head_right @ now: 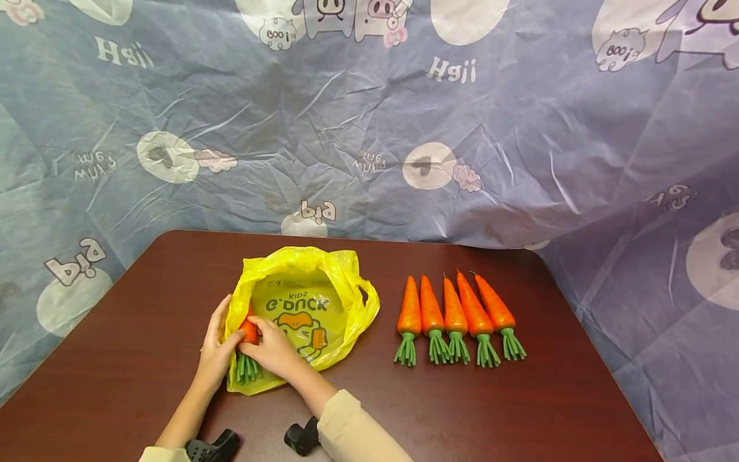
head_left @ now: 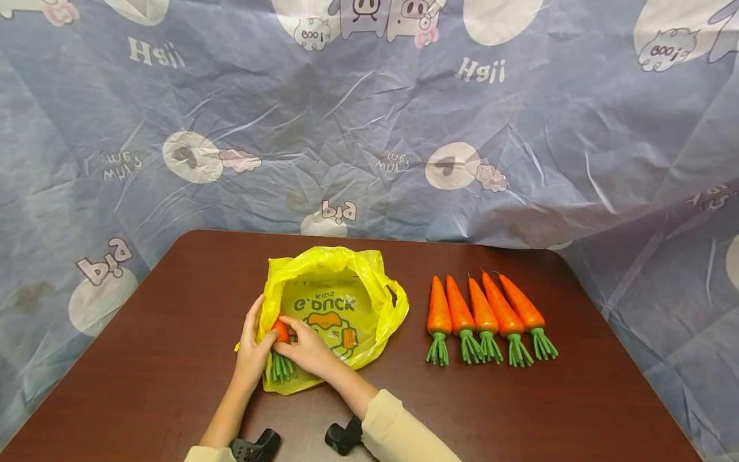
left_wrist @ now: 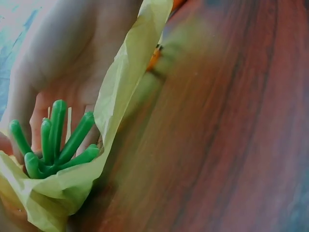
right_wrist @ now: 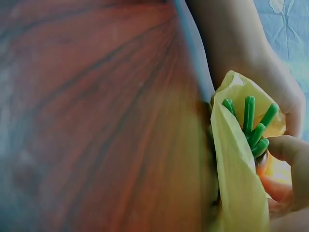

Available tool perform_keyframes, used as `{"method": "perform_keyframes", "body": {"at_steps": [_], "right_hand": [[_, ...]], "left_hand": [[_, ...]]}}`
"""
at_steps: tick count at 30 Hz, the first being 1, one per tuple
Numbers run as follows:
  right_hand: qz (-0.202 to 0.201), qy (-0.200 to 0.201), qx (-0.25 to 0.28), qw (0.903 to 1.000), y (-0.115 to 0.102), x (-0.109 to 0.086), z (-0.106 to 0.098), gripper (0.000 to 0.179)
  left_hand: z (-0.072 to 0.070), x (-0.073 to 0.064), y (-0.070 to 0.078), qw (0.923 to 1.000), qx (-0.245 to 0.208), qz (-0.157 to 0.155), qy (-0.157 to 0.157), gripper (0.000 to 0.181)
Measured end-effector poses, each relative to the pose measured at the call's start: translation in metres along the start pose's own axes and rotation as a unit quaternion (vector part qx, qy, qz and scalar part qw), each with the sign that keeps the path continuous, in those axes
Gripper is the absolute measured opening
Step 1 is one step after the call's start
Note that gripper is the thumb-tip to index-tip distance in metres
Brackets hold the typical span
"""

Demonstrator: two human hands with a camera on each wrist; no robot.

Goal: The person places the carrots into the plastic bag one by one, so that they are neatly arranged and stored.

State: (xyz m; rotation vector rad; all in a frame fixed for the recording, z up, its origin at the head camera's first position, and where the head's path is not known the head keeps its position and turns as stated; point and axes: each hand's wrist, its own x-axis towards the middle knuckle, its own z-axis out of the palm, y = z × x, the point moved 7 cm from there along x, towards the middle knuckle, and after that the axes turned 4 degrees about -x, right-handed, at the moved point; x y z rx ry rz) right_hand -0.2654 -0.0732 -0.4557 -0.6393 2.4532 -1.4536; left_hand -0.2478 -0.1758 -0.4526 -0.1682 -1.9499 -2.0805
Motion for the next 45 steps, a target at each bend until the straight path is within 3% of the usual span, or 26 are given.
{"method": "perform_keyframes", "body": {"at_steps": [6,14,23,30,35,45], "right_hand": [[0.012,-0.004,0.026,0.9996,0.002,-0.002,-0.003,0.055],[0.011,-0.020,0.031,0.9993,-0.001,-0.007,-0.010,0.051],[-0.025,-0.029,-0.094,0.9948,-0.013,-0.019,-0.032,0.044],[-0.044,-0.031,-0.186,0.9811,-0.023,-0.033,-0.058,0.047],[-0.069,-0.008,-0.213,0.9745,-0.027,-0.042,-0.079,0.049],[-0.079,0.065,-0.263,0.9593,-0.028,-0.069,-0.124,0.050]], "left_hand": [[0.001,0.001,-0.002,0.9990,0.025,-0.037,-0.003,0.076],[0.000,0.000,-0.004,0.9987,0.028,-0.043,0.000,0.075],[0.000,0.000,-0.006,0.9992,0.022,-0.033,-0.009,0.074],[0.002,0.000,-0.006,0.9991,0.019,-0.036,-0.012,0.074],[0.002,0.003,-0.006,0.9991,0.016,-0.036,-0.013,0.073],[0.001,0.000,-0.007,0.9986,0.015,-0.050,-0.011,0.073]]}}
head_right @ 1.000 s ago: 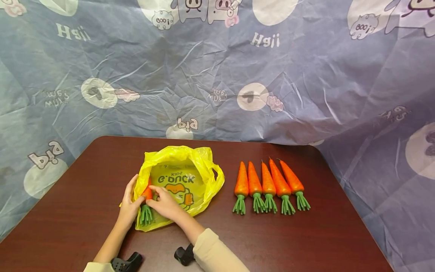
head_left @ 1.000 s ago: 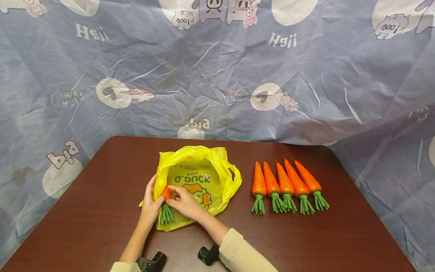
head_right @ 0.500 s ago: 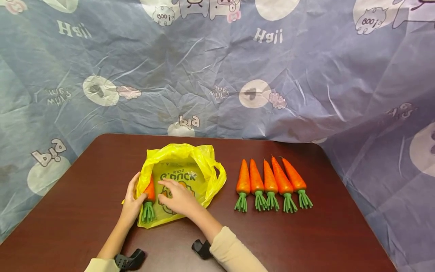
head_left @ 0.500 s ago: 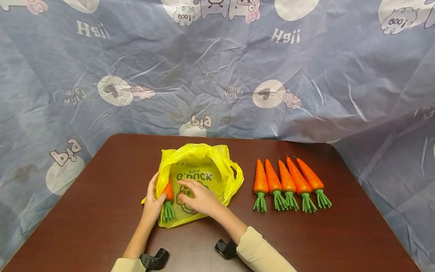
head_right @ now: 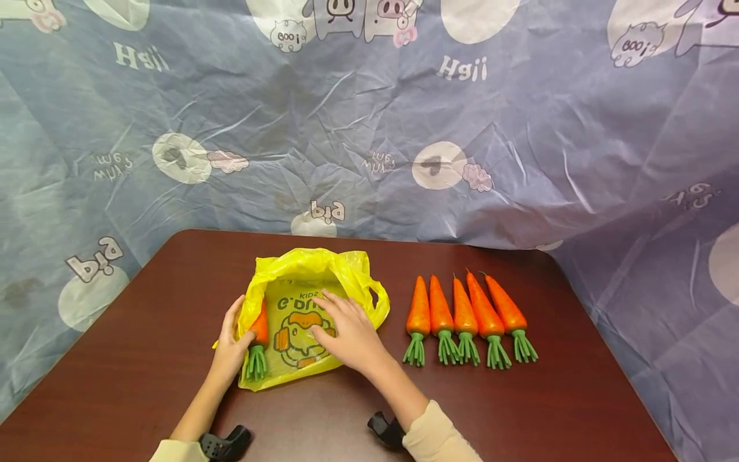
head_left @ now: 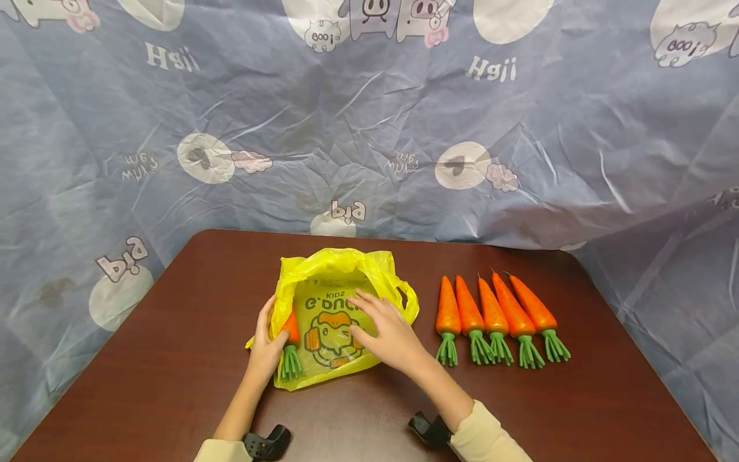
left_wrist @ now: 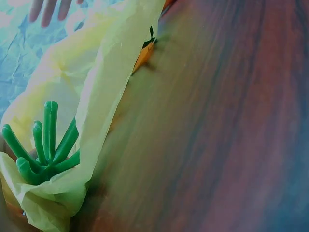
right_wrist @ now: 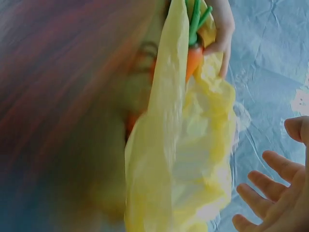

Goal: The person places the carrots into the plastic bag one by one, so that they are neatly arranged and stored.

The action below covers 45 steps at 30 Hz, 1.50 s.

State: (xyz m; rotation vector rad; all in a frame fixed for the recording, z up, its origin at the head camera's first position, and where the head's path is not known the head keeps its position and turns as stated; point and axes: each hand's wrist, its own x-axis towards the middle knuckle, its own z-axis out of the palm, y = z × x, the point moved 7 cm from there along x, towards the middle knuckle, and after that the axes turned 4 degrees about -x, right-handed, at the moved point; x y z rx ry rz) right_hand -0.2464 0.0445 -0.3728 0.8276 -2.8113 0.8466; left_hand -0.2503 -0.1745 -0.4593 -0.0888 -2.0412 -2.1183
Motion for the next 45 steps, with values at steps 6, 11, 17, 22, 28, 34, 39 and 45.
{"method": "perform_keyframes", "body": {"at_steps": [6,11,17,22,28,34,39,45], "right_hand": [[0.015,0.032,-0.029,0.9990,0.018,-0.011,-0.021,0.049],[0.034,0.052,-0.046,0.9970,0.036,-0.027,-0.039,0.048],[0.054,0.061,-0.047,0.9955,0.056,-0.039,-0.056,0.046],[0.062,0.076,-0.058,0.9935,0.072,-0.049,-0.069,0.044],[0.082,0.090,-0.055,0.9911,0.093,-0.068,-0.084,0.042],[0.099,0.106,-0.039,0.9886,0.120,-0.089,-0.103,0.044],[0.101,0.128,-0.043,0.9857,0.138,-0.102,-0.125,0.045],[0.113,0.158,-0.056,0.9795,0.166,-0.114,-0.148,0.046]], "left_hand": [[0.000,-0.001,0.001,0.9999,-0.003,0.011,0.005,0.072],[0.004,-0.002,-0.002,1.0000,-0.002,0.005,-0.006,0.073],[-0.001,-0.002,0.001,0.9999,0.004,0.012,0.003,0.072],[-0.002,-0.001,0.003,0.9998,0.005,0.016,0.004,0.072],[-0.001,-0.001,0.001,0.9999,0.001,0.016,0.001,0.072],[0.000,-0.002,0.001,0.9998,0.008,0.017,0.002,0.072],[-0.001,-0.001,0.001,0.9998,0.006,0.021,0.001,0.071],[-0.001,-0.001,0.000,0.9996,0.015,0.025,0.004,0.072]]}}
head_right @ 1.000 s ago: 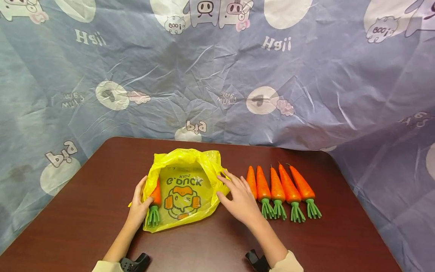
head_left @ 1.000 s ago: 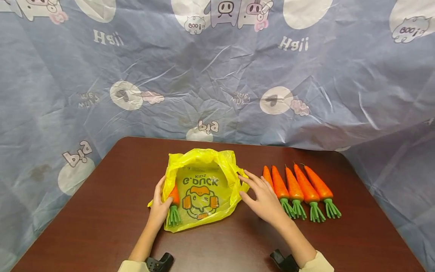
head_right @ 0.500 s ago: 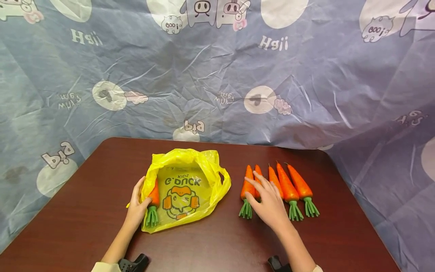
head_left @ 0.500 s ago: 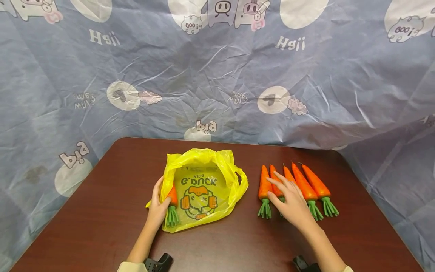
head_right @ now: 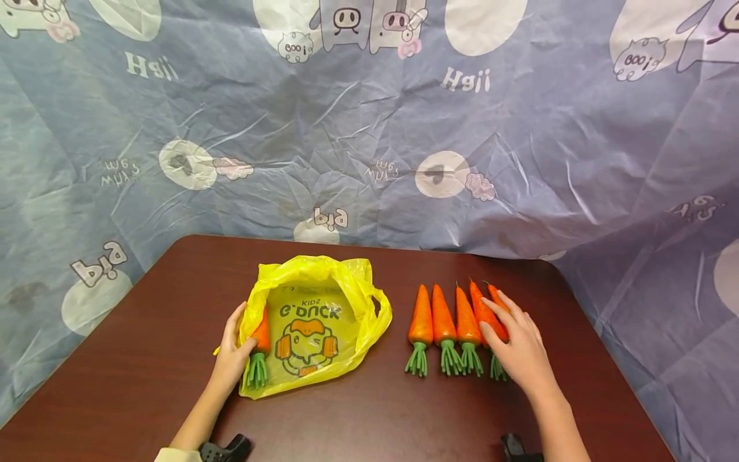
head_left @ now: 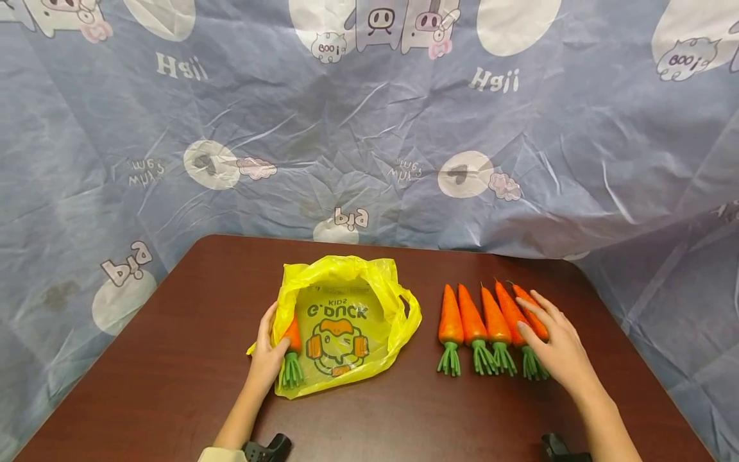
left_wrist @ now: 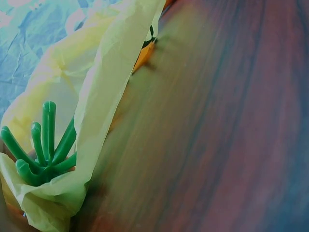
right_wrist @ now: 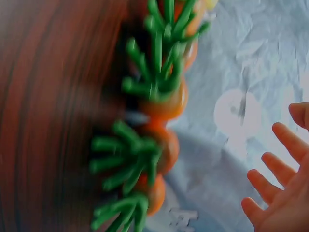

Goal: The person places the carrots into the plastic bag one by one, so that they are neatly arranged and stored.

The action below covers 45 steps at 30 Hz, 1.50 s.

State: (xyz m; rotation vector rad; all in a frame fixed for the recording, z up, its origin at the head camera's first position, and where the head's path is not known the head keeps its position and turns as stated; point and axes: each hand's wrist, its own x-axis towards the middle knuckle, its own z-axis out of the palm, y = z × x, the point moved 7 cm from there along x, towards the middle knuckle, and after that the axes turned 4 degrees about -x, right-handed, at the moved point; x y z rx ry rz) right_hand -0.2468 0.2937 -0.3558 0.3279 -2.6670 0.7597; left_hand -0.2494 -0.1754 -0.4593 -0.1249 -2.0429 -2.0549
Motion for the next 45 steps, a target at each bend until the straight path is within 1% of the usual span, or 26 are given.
{"method": "perform_keyframes", "body": {"at_steps": [3,5,8,13,18,21,24,27,33,38,45], "right_hand": [[0.015,0.010,-0.003,0.9998,0.018,0.004,-0.007,0.046],[0.029,0.007,-0.003,0.9995,0.030,0.007,-0.009,0.047],[0.039,0.000,-0.003,0.9992,0.047,0.010,-0.008,0.048],[0.048,-0.023,0.004,0.9986,0.070,0.010,0.001,0.048],[0.061,-0.054,0.005,0.9967,0.086,0.011,0.010,0.049],[0.062,-0.076,0.003,0.9952,0.094,0.015,0.015,0.050],[0.059,-0.097,0.001,0.9936,0.101,0.017,0.020,0.050],[0.056,-0.107,-0.009,0.9926,0.106,0.017,0.024,0.048],[0.057,-0.102,-0.011,0.9931,0.113,0.015,0.030,0.044],[0.073,-0.102,-0.008,0.9920,0.114,0.014,0.031,0.045],[0.094,-0.110,-0.022,0.9892,0.113,0.008,0.028,0.050]], "left_hand": [[0.001,0.000,0.001,1.0000,-0.003,0.000,-0.001,0.072],[0.001,0.001,0.002,1.0000,-0.007,0.001,-0.001,0.072],[0.001,0.001,0.003,0.9999,-0.011,-0.003,-0.003,0.072],[0.002,-0.001,0.002,0.9999,-0.010,-0.007,-0.004,0.072],[0.001,-0.001,0.001,0.9999,-0.006,-0.010,-0.003,0.071],[0.001,0.000,0.000,0.9999,-0.006,-0.008,-0.002,0.071],[0.000,0.000,0.000,1.0000,-0.004,-0.008,0.001,0.071],[0.000,0.000,0.000,0.9999,-0.004,-0.011,0.000,0.072],[0.001,-0.001,-0.001,0.9999,-0.004,-0.010,0.003,0.071],[0.001,0.000,0.001,0.9999,-0.003,-0.010,0.002,0.072],[0.001,0.000,0.002,0.9999,-0.004,-0.011,0.005,0.072]]}}
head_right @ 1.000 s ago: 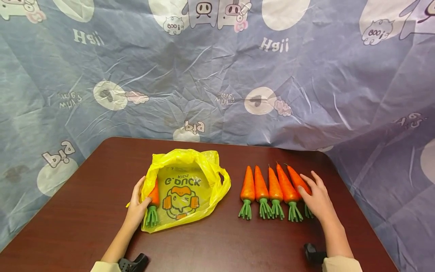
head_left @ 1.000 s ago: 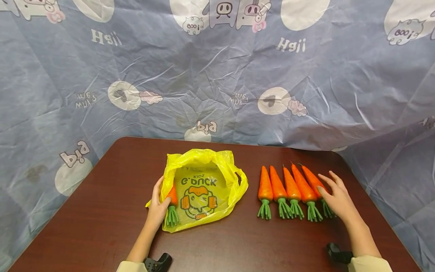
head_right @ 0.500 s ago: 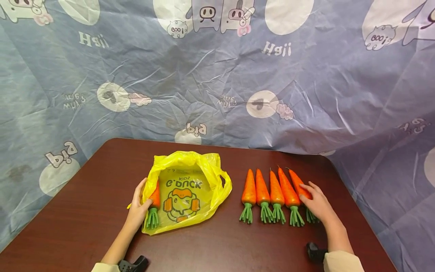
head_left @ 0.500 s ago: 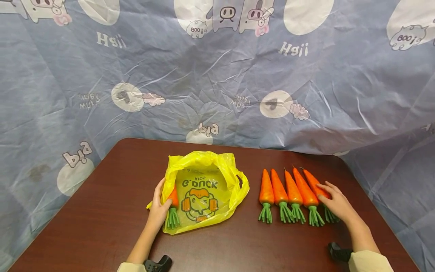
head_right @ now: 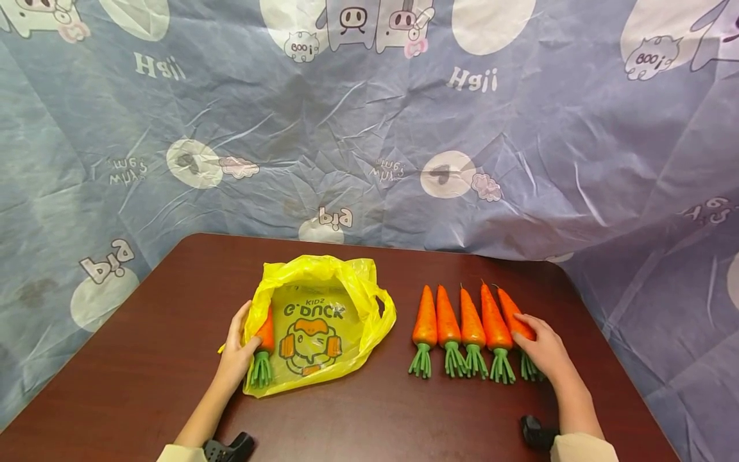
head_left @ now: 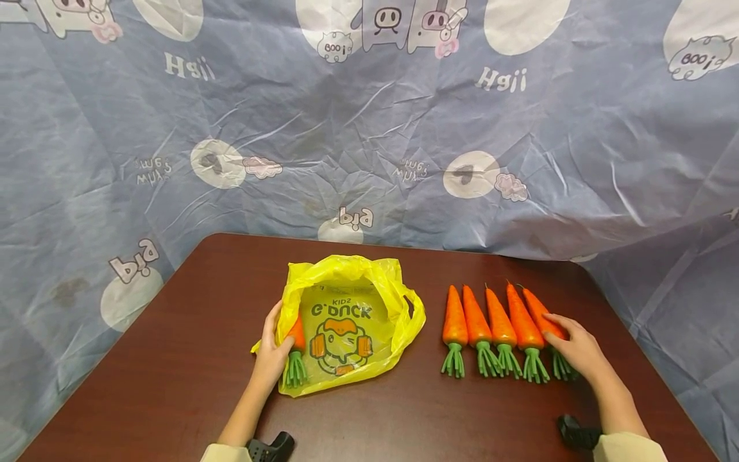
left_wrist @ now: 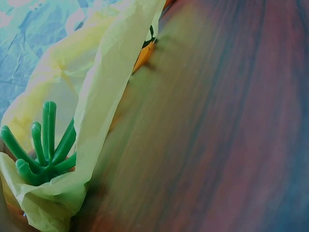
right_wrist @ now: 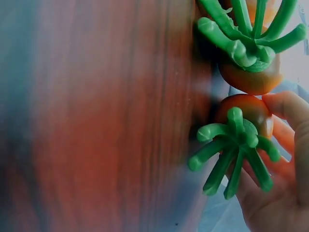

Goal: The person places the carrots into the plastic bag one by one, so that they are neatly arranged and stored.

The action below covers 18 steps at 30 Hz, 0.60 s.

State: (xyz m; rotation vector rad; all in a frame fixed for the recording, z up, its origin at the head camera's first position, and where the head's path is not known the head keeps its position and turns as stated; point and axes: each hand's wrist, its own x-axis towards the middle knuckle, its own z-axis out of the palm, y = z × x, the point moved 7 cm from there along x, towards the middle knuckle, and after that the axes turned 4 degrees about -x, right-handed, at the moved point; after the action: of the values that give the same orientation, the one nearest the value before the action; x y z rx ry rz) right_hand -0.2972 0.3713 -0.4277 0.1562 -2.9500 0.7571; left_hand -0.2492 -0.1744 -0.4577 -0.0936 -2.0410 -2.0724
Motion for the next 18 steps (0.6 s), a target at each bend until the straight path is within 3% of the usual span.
{"method": "perform_keyframes", "body": {"at_steps": [11,18], "right_hand": [[0.007,0.025,-0.048,0.9985,-0.001,-0.013,-0.010,0.049],[0.016,0.052,-0.064,0.9964,-0.016,-0.020,-0.022,0.050]], "left_hand": [[0.000,-0.002,-0.004,0.9999,0.001,-0.010,-0.004,0.072],[0.000,-0.001,-0.003,1.0000,-0.004,0.001,-0.003,0.072]]}}
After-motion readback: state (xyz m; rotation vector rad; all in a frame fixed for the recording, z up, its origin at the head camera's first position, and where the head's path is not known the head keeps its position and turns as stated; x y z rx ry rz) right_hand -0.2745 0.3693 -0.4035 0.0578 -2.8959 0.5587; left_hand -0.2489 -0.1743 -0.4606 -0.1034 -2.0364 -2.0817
